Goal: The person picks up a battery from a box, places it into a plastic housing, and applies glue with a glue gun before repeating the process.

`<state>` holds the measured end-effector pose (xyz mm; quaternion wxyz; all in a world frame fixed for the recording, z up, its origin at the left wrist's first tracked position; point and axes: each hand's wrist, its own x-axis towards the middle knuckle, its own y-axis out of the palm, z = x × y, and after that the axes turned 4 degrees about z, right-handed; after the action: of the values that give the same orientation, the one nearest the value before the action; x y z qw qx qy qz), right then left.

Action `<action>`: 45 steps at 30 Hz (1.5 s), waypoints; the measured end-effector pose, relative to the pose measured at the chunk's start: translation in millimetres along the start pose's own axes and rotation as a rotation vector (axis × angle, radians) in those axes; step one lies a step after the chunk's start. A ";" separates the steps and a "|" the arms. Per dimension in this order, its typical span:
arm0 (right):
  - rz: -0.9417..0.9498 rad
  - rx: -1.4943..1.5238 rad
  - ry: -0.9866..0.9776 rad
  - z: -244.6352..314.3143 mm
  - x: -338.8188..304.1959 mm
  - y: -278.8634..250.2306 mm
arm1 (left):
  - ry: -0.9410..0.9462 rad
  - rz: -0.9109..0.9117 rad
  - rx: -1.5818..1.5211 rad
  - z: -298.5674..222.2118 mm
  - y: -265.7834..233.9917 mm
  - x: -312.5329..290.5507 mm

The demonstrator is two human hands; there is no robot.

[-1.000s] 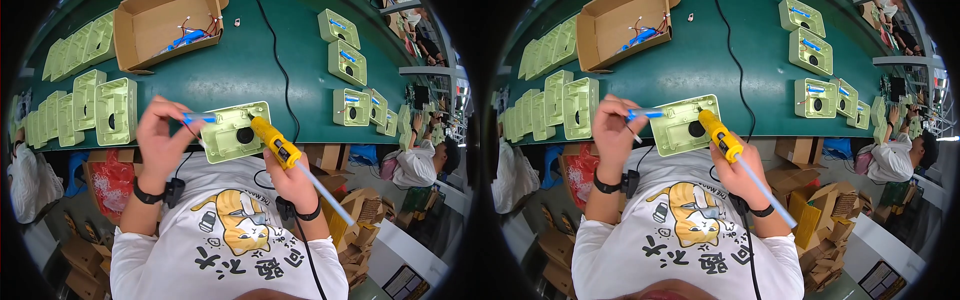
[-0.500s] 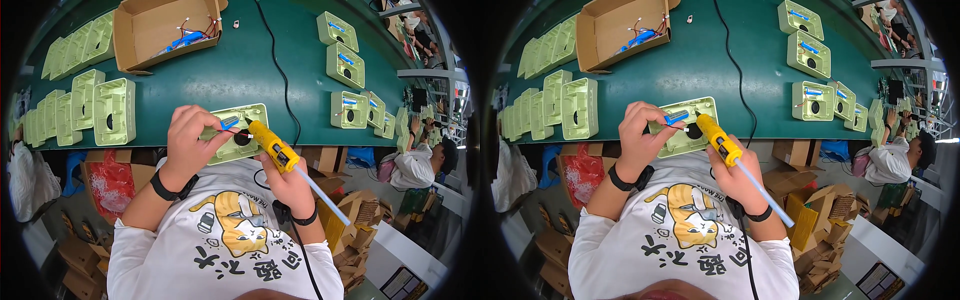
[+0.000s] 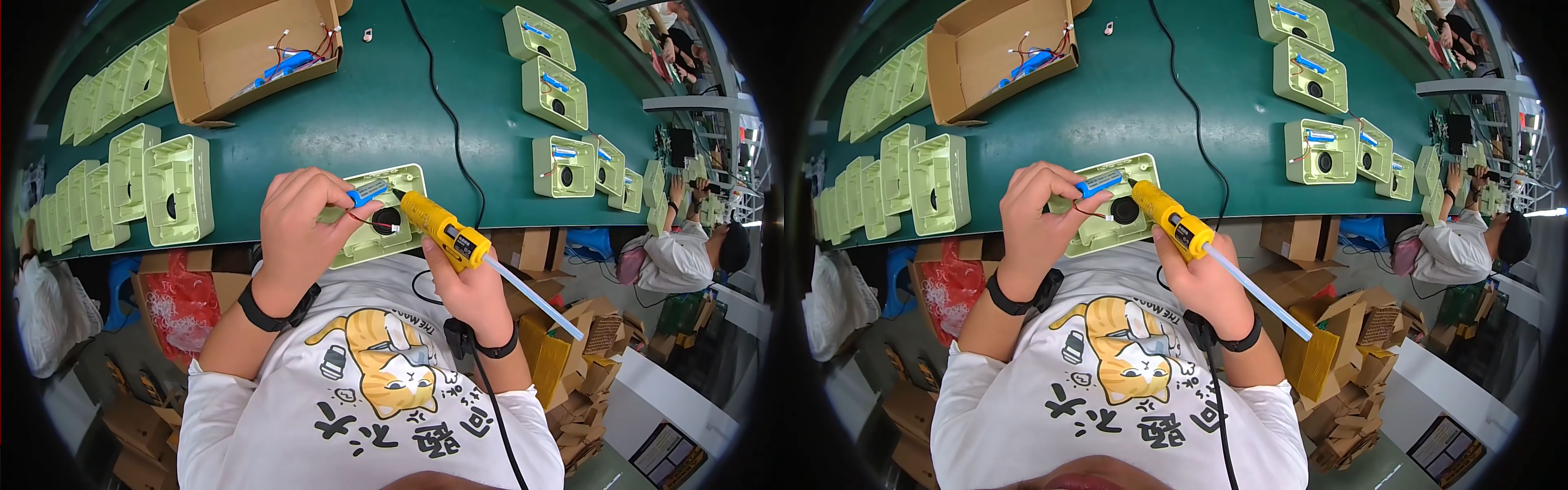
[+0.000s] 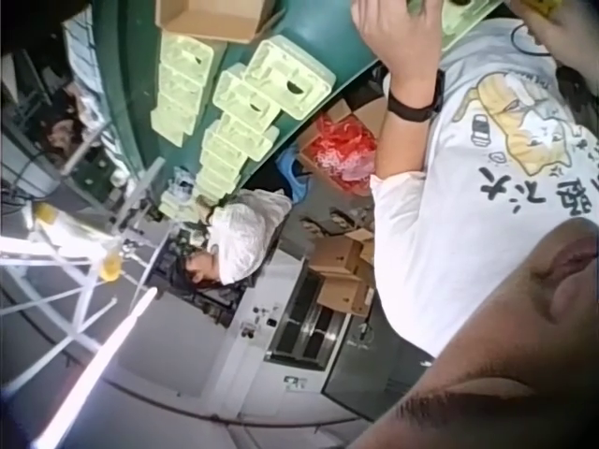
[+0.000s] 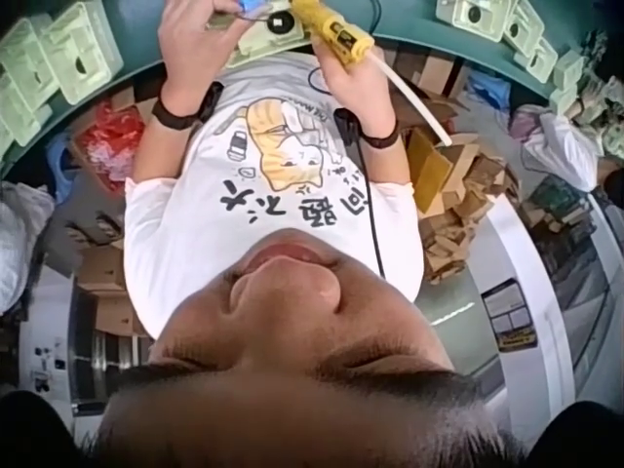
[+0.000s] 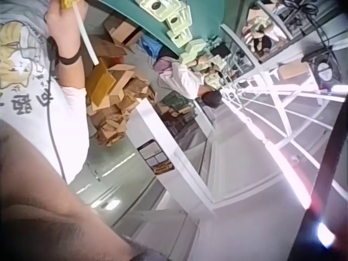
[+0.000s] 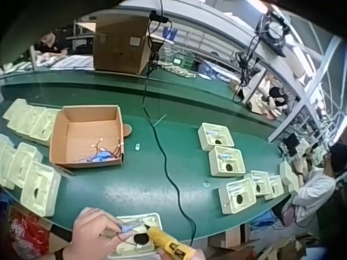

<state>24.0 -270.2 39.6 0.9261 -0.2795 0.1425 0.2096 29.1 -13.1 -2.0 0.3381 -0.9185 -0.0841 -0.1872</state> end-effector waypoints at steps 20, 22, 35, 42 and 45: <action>-0.034 0.321 0.032 -11.5 -5.5 5.4 | 0.047 0.189 0.316 -7.1 -21.4 -3.6; -0.011 0.312 0.066 -14.8 -6.6 4.6 | 0.039 0.186 0.300 -3.2 -21.6 -2.8; -0.073 0.261 -0.029 -14.1 -3.9 15.4 | -0.142 0.287 -0.049 18.1 -16.7 11.8; -0.070 0.249 -0.025 -25.3 -2.4 18.8 | -0.289 0.526 -0.176 18.7 -23.4 45.0; -0.073 0.210 -0.030 -27.7 -1.9 18.2 | -0.254 0.637 -0.134 16.6 -26.0 49.1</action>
<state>9.7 -272.9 9.8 0.9593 -0.1828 0.1395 0.1639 71.6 18.9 21.3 0.3052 -0.9347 0.1778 0.0386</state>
